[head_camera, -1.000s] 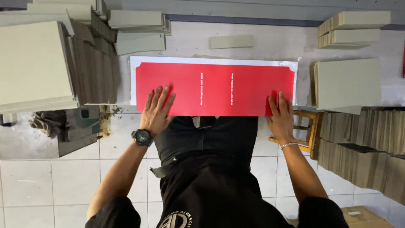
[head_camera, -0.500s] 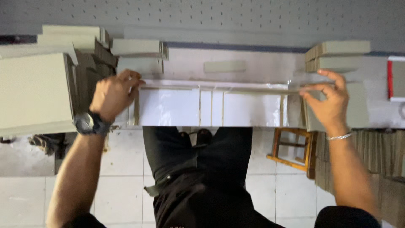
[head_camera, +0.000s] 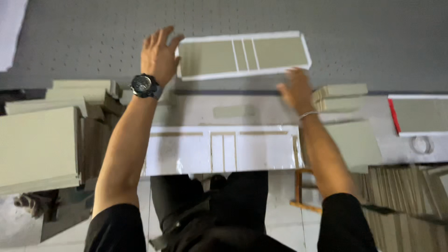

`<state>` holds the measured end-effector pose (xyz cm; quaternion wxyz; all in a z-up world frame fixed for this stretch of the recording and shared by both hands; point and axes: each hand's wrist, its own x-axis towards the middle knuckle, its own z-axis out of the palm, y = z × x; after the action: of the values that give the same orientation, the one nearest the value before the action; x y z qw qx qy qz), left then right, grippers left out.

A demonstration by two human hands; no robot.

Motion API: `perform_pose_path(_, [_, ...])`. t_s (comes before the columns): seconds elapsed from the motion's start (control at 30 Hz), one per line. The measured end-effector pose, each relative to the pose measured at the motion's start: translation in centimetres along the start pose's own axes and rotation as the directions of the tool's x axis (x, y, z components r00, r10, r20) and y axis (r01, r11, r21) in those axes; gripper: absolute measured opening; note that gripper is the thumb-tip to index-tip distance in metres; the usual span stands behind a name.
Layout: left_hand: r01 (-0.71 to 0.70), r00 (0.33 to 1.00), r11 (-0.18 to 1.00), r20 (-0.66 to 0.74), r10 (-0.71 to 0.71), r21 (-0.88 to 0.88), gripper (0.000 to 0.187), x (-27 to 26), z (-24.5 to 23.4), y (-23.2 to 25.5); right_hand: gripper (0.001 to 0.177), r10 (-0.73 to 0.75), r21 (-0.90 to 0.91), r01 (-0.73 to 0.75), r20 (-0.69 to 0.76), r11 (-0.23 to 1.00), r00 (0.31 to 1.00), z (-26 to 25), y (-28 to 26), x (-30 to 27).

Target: The person places small rectangular blocks onto a white board and covers them with a red folder. They remove the folder and blocks, then repeat the stacking and covering cycle multiple times.

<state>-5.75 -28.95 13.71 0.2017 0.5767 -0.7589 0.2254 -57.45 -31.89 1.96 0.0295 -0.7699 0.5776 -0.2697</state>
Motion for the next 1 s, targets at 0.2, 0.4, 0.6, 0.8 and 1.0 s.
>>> perform_pose_path(0.2, [0.101, 0.946, 0.977, 0.323, -0.036, -0.189, 0.044, -8.9, 7.2, 7.9, 0.061, -0.217, -0.121, 0.270, 0.331, 0.955, 0.918, 8.3, -8.7, -6.8])
perform_pose_path(0.4, [0.289, 0.904, 0.865, 0.414, -0.106, -0.410, 0.045, -15.8, 6.3, 10.9, 0.054, -0.169, -0.134, 0.244, 0.416, 0.961, 0.894, 10.6, -7.7, -6.9])
perform_pose_path(0.6, [0.467, 0.868, 0.684, 0.437, -0.234, -0.560, 0.033, -18.8, 4.5, 13.2, 0.067, -0.195, -0.101, 0.245, 0.356, 0.964, 0.914, 8.8, -7.6, -7.3])
perform_pose_path(0.8, [0.657, 0.753, 0.284, 0.585, -0.300, -0.699, 0.032, -21.1, 7.2, 19.2, 0.047, -0.070, -0.085, 0.110, 0.378, 0.990, 0.923, 5.7, -8.8, -8.2])
perform_pose_path(1.0, [0.838, 0.520, -0.073, 0.832, -0.191, -0.541, 0.041, -19.2, 4.5, 22.6, 0.048, -0.001, 0.091, -0.038, 0.395, 0.995, 0.919, 3.1, -10.7, -9.2])
